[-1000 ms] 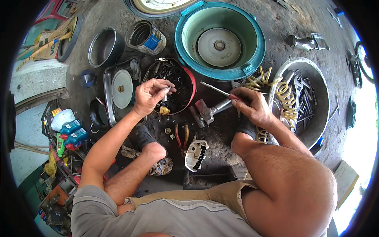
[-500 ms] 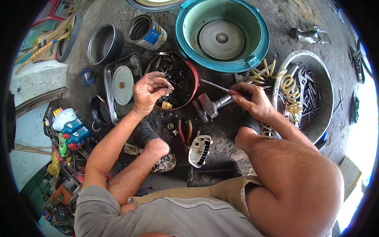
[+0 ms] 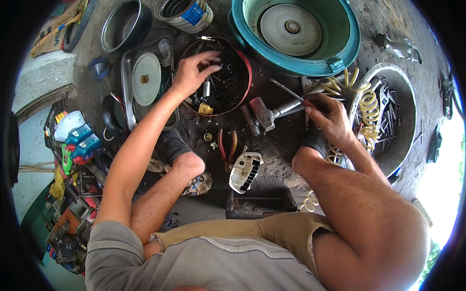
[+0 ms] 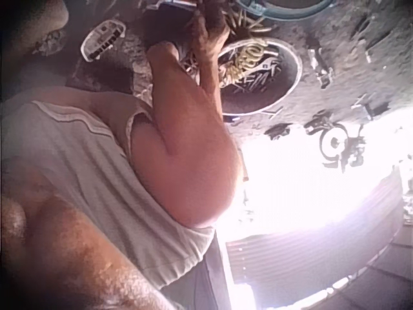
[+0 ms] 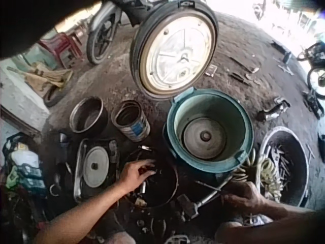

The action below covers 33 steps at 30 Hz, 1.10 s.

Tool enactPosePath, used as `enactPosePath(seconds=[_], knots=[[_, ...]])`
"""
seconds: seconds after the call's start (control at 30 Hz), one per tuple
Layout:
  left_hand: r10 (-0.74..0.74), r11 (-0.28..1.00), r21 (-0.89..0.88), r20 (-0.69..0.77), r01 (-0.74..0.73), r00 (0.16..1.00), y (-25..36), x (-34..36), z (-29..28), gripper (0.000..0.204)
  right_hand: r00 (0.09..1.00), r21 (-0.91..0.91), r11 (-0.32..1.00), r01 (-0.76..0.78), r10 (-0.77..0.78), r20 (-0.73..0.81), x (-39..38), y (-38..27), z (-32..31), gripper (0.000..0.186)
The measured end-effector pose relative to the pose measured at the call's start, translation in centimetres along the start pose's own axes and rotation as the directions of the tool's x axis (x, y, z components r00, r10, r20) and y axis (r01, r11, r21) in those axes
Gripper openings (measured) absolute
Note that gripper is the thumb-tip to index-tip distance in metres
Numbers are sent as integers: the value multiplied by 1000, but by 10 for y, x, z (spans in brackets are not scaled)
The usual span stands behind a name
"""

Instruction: Repairing or disassembling a rice cooker on the workshop floor.

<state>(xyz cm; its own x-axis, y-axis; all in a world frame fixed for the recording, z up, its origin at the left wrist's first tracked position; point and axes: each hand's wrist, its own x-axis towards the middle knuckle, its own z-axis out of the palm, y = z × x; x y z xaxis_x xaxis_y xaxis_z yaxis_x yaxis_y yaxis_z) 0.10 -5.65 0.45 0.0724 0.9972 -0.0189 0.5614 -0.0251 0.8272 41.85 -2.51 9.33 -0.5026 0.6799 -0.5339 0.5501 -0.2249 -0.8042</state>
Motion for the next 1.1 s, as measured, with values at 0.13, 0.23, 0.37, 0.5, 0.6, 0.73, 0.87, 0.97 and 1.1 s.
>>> enactPosePath(seconds=[0.13,0.23,0.37,0.5,0.6,0.73,0.87,0.97,1.1], knots=[[171,933,321,-4,-160,985,-9,-8,-16,25,1000,1,1000,-21,21,-9,-4,7,1,39],[265,827,466,169,-314,949,-10,-26,-18,16,999,12,999,-32,33,-17,-5,9,0,39],[368,698,477,401,-534,839,-3,-51,-7,24,1000,-42,999,-20,19,-23,-5,9,0,39],[205,682,576,440,-450,874,7,-60,8,53,999,-13,999,-39,38,-27,-7,2,5,38],[81,682,628,445,-375,892,15,-56,11,49,998,-24,998,-56,56,3,-8,4,5,38],[37,640,664,477,-387,878,16,-53,5,37,998,-31,998,-60,60,4,-10,7,8,39],[16,647,657,495,-386,869,17,-48,-9,21,995,-9,995,-96,97,19,-13,14,6,41],[-14,669,621,559,-408,829,19,-44,-19,23,997,-22,997,-79,80,18,-14,15,5,42],[-41,653,621,602,-434,798,24,-39,-30,28,996,-14,996,-86,86,11,-14,16,3,42]])
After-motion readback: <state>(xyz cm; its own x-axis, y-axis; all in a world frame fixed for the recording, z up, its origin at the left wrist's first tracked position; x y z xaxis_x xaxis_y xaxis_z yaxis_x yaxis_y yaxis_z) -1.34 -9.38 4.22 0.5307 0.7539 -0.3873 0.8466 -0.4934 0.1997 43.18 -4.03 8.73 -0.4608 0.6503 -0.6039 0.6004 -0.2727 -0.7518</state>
